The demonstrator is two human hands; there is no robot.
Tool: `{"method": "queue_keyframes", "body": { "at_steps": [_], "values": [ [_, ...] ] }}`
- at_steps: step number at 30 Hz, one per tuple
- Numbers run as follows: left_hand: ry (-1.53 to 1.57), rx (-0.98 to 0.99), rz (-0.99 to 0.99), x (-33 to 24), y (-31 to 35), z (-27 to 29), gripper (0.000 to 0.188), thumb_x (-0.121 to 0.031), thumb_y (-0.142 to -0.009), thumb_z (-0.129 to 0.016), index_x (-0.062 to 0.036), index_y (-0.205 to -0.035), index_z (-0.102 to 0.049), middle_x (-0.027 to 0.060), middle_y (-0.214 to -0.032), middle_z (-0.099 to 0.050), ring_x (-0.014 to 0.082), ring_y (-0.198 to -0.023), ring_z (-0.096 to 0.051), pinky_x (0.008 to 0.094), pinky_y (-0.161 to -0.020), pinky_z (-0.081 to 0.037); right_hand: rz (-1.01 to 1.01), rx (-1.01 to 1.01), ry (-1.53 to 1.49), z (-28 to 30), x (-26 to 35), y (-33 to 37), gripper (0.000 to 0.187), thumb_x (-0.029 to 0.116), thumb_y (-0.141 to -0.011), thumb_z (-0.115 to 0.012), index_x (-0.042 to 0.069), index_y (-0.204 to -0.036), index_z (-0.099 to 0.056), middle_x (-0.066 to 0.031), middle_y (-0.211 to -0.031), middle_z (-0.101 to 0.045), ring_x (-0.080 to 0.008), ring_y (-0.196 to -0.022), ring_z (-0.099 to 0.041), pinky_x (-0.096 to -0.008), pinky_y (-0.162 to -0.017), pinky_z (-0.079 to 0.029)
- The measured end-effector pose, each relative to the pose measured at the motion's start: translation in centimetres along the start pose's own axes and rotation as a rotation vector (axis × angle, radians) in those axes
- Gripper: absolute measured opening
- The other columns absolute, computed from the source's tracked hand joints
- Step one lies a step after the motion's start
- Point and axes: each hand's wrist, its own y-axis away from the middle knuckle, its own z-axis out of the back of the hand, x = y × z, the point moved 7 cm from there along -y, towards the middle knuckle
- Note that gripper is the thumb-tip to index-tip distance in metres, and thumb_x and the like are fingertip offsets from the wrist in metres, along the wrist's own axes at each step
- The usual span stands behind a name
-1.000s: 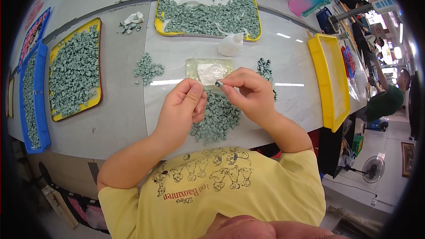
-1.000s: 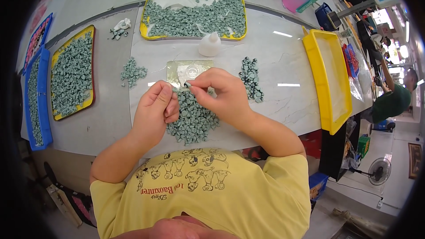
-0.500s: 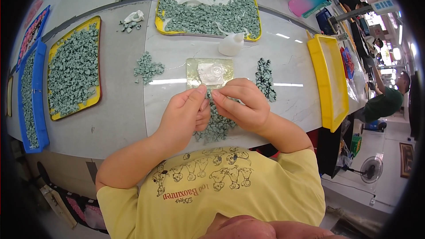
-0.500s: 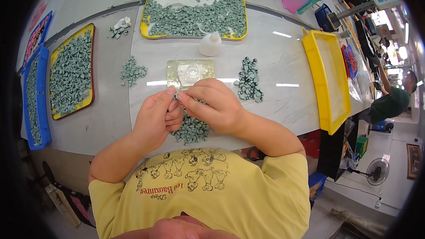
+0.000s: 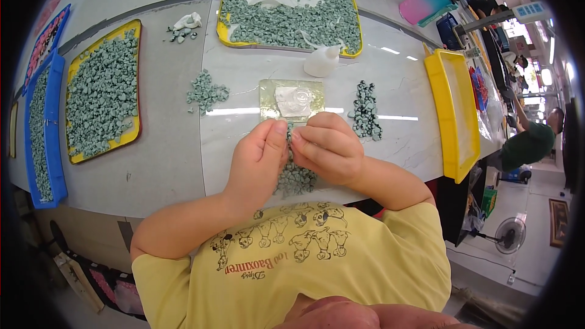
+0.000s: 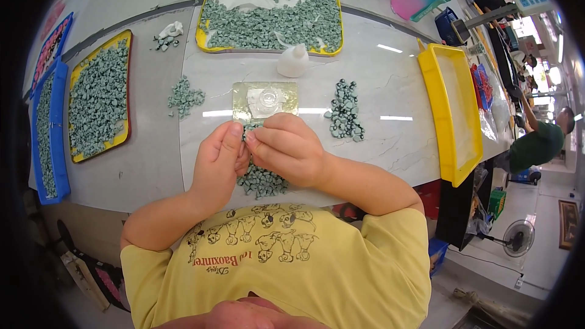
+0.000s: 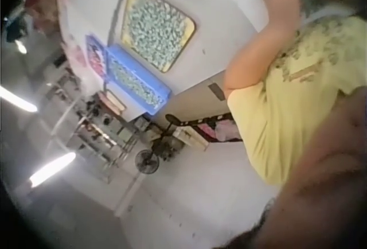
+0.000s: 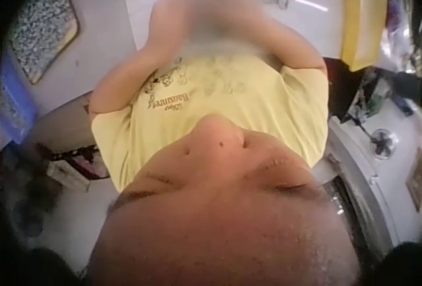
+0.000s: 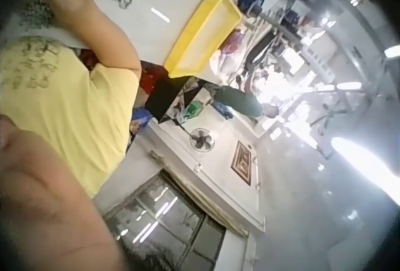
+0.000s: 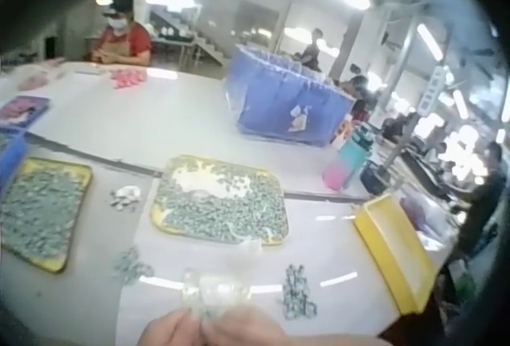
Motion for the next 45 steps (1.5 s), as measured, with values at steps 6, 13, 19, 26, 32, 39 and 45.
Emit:
{"method": "queue_keyframes", "body": {
  "at_steps": [6,13,19,26,32,39,45],
  "values": [
    [0.01,0.06,0.148,-0.1,-0.2,-0.4,0.032,-0.032,-0.095,-0.039,-0.0095,-0.071,-0.038,-0.0048,-0.055,-0.03,0.0047,-0.047,-0.024,0.0204,-0.042,-0.021,-0.497,0.284,-0.311,1.5,-4.0,-0.3,0.024,-0.004,-0.067,-0.066,0.002,-0.09,-0.065,-0.0084,-0.083,-0.06,-0.0199,-0.07,-0.058,-0.0281,-0.058,-0.047],
    [-0.192,0.137,0.282,0.5,-0.2,-1.3,0.034,-0.033,-0.093,-0.041,-0.0094,-0.069,-0.038,-0.0044,-0.055,-0.03,0.0058,-0.046,-0.023,0.0216,-0.041,-0.02,-0.693,0.603,0.178,6.3,-8.6,3.5,0.015,0.004,-0.073,-0.062,0.003,-0.088,-0.063,-0.0102,-0.085,-0.061,-0.0255,-0.073,-0.058,-0.0305,-0.065,-0.047],
    [0.218,0.043,0.189,-0.2,-1.2,-0.7,0.013,-0.015,-0.091,-0.041,-0.004,-0.084,-0.044,0.0023,-0.069,-0.043,0.008,-0.054,-0.034,0.0212,-0.047,-0.03,-0.853,0.794,0.305,5.6,-8.7,4.9,0.016,0.004,-0.071,-0.062,0.002,-0.087,-0.061,-0.0113,-0.08,-0.059,-0.0279,-0.074,-0.058,-0.0328,-0.066,-0.047],
    [0.263,-0.08,0.026,-1.0,-1.9,1.0,0.016,-0.007,-0.091,-0.04,0.0016,-0.105,-0.043,0.0097,-0.091,-0.052,0.0092,-0.066,-0.045,0.0224,-0.057,-0.04,-0.809,0.463,0.09,4.4,-7.6,3.3,0.024,-0.003,-0.072,-0.056,0.003,-0.093,-0.062,-0.0085,-0.079,-0.057,-0.0212,-0.072,-0.058,-0.029,-0.065,-0.047],
    [0.163,0.123,0.198,0.6,-1.5,-0.1,0.017,-0.015,-0.093,-0.044,0.0006,-0.094,-0.051,0.0046,-0.08,-0.053,0.0063,-0.057,-0.041,0.0188,-0.046,-0.033,-0.607,0.267,-0.19,2.9,-4.5,0.7,0.024,-0.005,-0.071,-0.061,0.005,-0.092,-0.064,-0.0062,-0.086,-0.062,-0.0188,-0.08,-0.06,-0.0266,-0.068,-0.047],
    [0.176,0.143,0.212,1.2,-1.3,-1.1,0.024,-0.02,-0.092,-0.046,0.0002,-0.082,-0.053,0.0009,-0.066,-0.048,0.007,-0.05,-0.037,0.0209,-0.045,-0.032,-0.609,0.119,-0.245,1.7,-3.9,1.0,0.023,-0.007,-0.069,-0.064,0.002,-0.09,-0.064,-0.0077,-0.084,-0.063,-0.0205,-0.076,-0.061,-0.0264,-0.065,-0.048],
    [0.08,0.018,0.113,0.2,-1.3,0.1,0.021,-0.017,-0.089,-0.052,0.0026,-0.096,-0.057,0.0011,-0.07,-0.051,0.0049,-0.052,-0.038,0.019,-0.045,-0.031,-0.447,0.148,-0.1,1.9,-3.3,0.6,0.023,-0.006,-0.067,-0.066,0.002,-0.089,-0.064,-0.0089,-0.082,-0.062,-0.0203,-0.07,-0.06,-0.0273,-0.059,-0.047]
  ]
}}
